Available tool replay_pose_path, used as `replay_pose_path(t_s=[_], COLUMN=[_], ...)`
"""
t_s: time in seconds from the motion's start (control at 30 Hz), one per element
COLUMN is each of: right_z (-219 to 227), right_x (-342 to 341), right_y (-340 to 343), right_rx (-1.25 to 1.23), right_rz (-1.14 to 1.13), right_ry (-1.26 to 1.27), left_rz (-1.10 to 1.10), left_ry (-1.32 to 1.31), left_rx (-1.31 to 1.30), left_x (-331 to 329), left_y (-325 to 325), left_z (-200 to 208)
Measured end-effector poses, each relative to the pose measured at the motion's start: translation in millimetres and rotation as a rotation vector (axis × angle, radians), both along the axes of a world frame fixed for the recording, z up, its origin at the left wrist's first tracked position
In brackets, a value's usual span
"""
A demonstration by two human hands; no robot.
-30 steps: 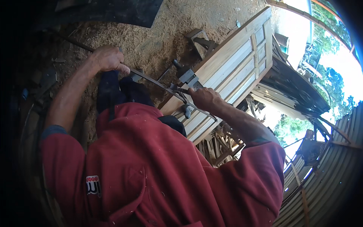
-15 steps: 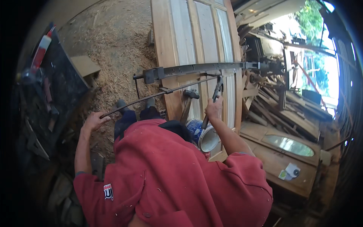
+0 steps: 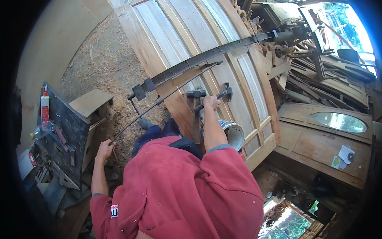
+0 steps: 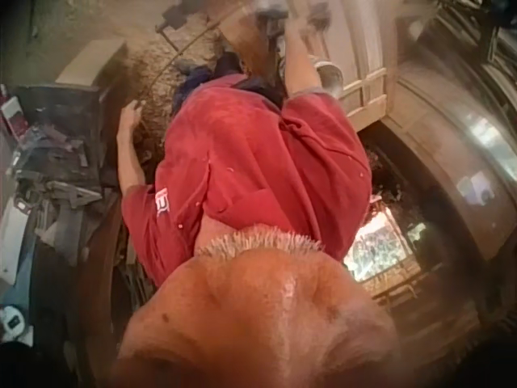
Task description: The person constructs a wooden door by clamping parts together, securing them with a drill, and hammering nails into the frame.
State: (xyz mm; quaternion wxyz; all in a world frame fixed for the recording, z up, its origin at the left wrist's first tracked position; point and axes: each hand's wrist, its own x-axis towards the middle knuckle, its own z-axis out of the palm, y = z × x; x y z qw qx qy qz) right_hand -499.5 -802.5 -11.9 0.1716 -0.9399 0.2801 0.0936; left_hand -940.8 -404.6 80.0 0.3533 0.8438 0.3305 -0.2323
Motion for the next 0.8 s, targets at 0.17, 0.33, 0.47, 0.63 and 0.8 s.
replay_pose_path(t_s=[0.17,0.33,0.47,0.63,0.8], right_z=[36,44,-1,32,56], right_x=[-58,-53,-26,4,12], right_y=[17,14,-17,-15,-11], right_rx=[-0.230,-0.243,-0.057,1.021,1.267], right_rz=[0.723,0.871,0.745,-0.003,-0.161], right_ry=[-0.052,0.249,0.330,0.366,0.312], left_rz=[0.030,-0.033,-0.049,0.097,0.122], left_ry=[0.117,0.236,0.156,0.092,0.159], left_rx=[0.025,-0.019,-0.087,-0.202,-0.184], left_x=[12,45,75,48,47], left_y=[-5,-12,-20,-15,-16], left_z=[6,8,12,-10,-2])
